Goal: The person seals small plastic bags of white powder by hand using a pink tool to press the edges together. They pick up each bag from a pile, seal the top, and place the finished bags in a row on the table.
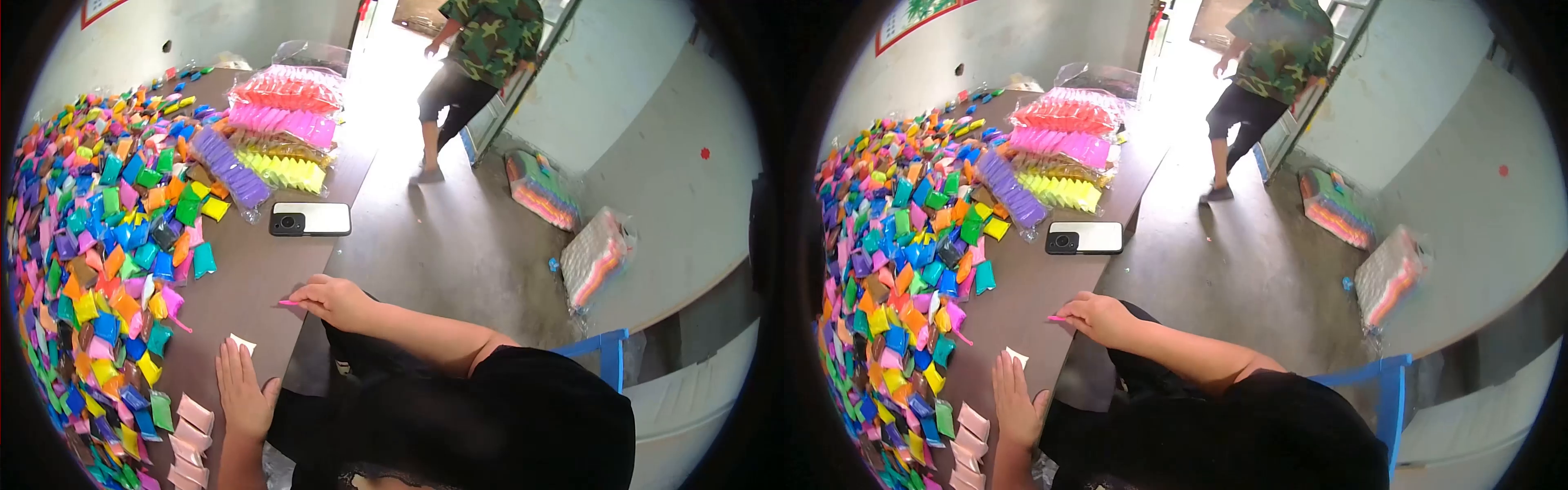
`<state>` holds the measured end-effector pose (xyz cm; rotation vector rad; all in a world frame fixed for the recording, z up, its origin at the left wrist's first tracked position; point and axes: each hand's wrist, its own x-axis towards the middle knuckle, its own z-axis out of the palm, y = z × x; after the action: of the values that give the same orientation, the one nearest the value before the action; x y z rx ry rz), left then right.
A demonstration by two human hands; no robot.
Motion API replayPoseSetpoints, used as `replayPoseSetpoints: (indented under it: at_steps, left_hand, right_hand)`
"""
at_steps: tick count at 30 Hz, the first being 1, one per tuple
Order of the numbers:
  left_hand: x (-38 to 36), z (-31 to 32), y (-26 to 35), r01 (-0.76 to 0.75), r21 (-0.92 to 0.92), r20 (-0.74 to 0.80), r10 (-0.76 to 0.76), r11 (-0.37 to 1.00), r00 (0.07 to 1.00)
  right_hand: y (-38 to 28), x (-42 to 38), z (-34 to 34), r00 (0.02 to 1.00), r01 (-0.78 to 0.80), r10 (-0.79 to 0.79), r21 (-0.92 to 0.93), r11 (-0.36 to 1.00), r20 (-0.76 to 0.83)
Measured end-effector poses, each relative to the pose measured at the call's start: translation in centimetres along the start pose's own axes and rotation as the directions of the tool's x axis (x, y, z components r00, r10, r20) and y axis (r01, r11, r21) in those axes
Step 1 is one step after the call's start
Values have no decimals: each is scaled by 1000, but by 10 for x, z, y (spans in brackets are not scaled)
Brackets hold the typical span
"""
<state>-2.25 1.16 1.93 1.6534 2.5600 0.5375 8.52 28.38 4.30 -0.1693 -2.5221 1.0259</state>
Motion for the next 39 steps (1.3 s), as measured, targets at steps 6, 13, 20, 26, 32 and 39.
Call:
replayPoseSetpoints:
  at_steps: [6,13,20,26,32,39]
  left_hand:
    - [-8,-3,-11,13,1,-62,-13,1000,998]
    - [-10,-3,-8,65,-11,55,-65,998,996]
    - [-12,5,-8,88,-28,-38,-90,996,995]
    - [-11,-2,-10,72,-40,27,-71,997,997]
    - [-12,5,-18,57,-92,-42,-61,994,997]
    - [-16,39,-34,-66,27,-178,70,997,982]
  right_hand:
    - [-16,16,21,992,-73,73,-4,997,107]
    - [-4,27,64,1000,7,-9,61,998,25]
    - [11,34,70,993,-2,-12,114,993,121]
    - [-1,59,51,882,-312,224,157,937,414]
    - [21,74,43,819,-316,90,314,895,567]
    - [15,85,35,545,-717,322,232,657,774]
